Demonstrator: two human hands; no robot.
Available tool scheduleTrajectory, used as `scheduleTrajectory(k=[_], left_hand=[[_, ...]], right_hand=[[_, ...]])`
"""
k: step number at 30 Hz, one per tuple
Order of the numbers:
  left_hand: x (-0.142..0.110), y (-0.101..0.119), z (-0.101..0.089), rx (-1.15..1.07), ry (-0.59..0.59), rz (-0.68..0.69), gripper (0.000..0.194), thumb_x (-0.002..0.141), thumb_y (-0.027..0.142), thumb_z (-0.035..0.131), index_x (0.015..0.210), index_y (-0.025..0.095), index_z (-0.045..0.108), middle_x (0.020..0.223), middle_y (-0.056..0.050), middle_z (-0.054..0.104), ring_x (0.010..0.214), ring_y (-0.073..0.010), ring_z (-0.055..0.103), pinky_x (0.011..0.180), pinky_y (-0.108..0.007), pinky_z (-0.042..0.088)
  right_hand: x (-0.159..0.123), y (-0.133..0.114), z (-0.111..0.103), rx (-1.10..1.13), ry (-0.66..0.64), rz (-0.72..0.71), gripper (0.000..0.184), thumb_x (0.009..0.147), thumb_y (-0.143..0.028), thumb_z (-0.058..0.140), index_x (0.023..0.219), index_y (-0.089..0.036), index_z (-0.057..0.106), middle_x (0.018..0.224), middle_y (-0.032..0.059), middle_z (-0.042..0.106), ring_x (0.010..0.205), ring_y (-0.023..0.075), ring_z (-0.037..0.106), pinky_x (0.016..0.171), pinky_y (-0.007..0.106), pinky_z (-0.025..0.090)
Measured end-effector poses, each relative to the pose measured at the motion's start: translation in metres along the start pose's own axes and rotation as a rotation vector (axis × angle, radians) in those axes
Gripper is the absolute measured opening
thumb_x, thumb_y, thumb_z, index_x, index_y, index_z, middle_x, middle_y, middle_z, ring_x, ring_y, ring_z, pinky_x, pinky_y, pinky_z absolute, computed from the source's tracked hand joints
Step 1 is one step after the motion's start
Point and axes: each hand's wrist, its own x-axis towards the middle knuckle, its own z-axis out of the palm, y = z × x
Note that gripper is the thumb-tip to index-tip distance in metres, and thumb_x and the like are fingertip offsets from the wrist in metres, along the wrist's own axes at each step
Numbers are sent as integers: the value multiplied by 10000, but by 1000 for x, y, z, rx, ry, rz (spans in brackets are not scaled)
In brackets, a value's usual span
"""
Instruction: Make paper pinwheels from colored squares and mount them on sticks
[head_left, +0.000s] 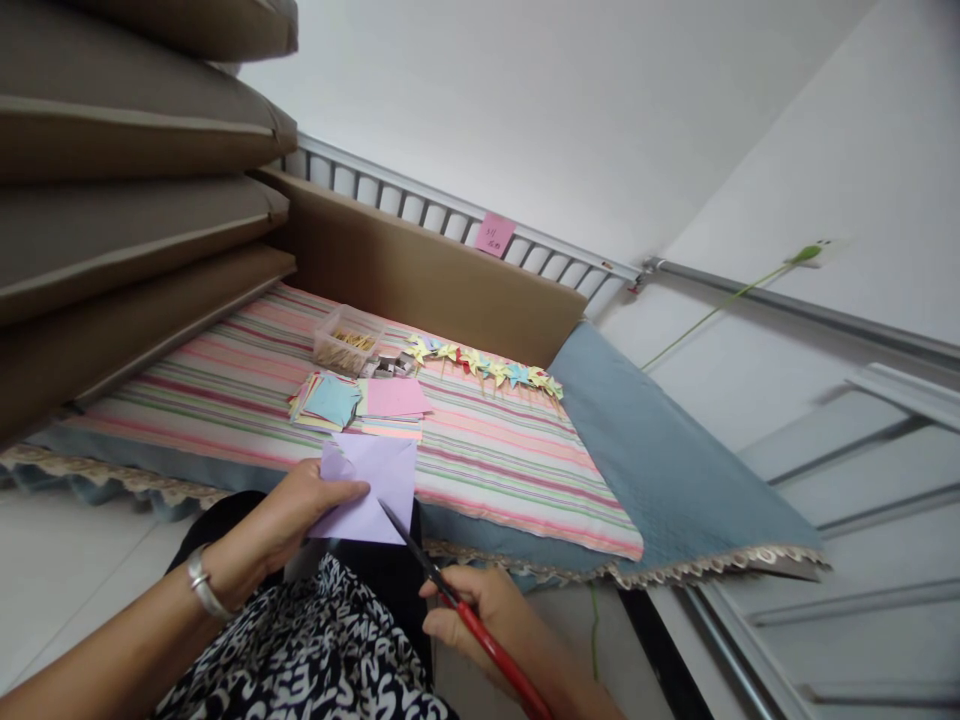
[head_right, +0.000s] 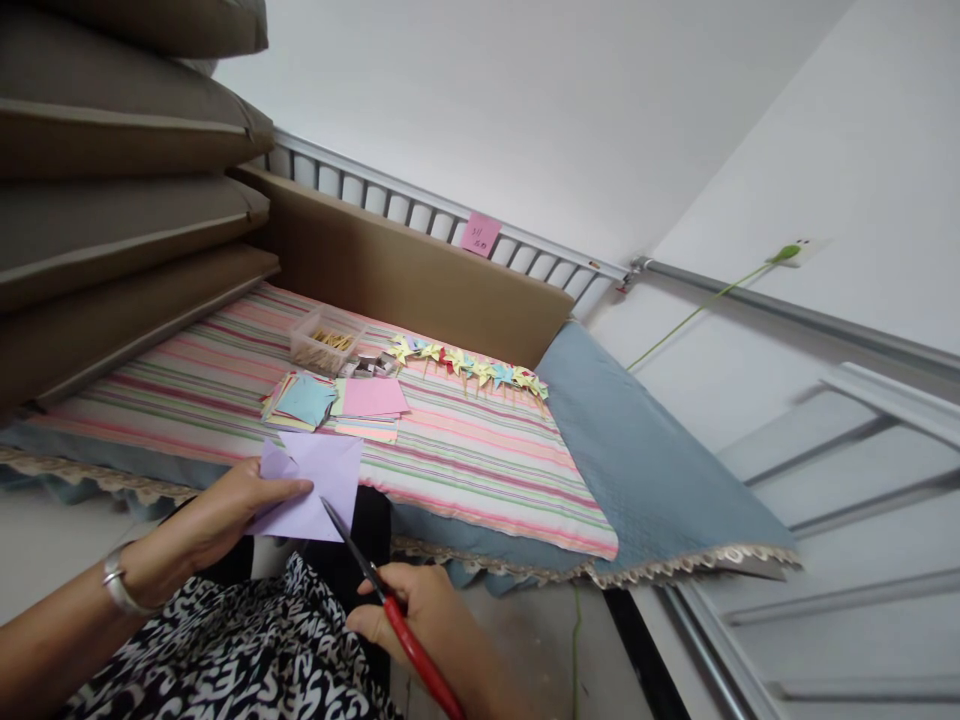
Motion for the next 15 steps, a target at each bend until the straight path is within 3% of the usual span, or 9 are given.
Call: scheduleTrajectory(k=[15], left_hand=[[0,-1,1,23,-15,-16,195,571,235,772,697,119,679,649,-66,724,560,-190,641,538,-251,475]], right_hand=[[-1,9,6,-11,8,-19,141,756,-324,622,820,-210,676,593,-53,509,565,106,419,531,204,310]])
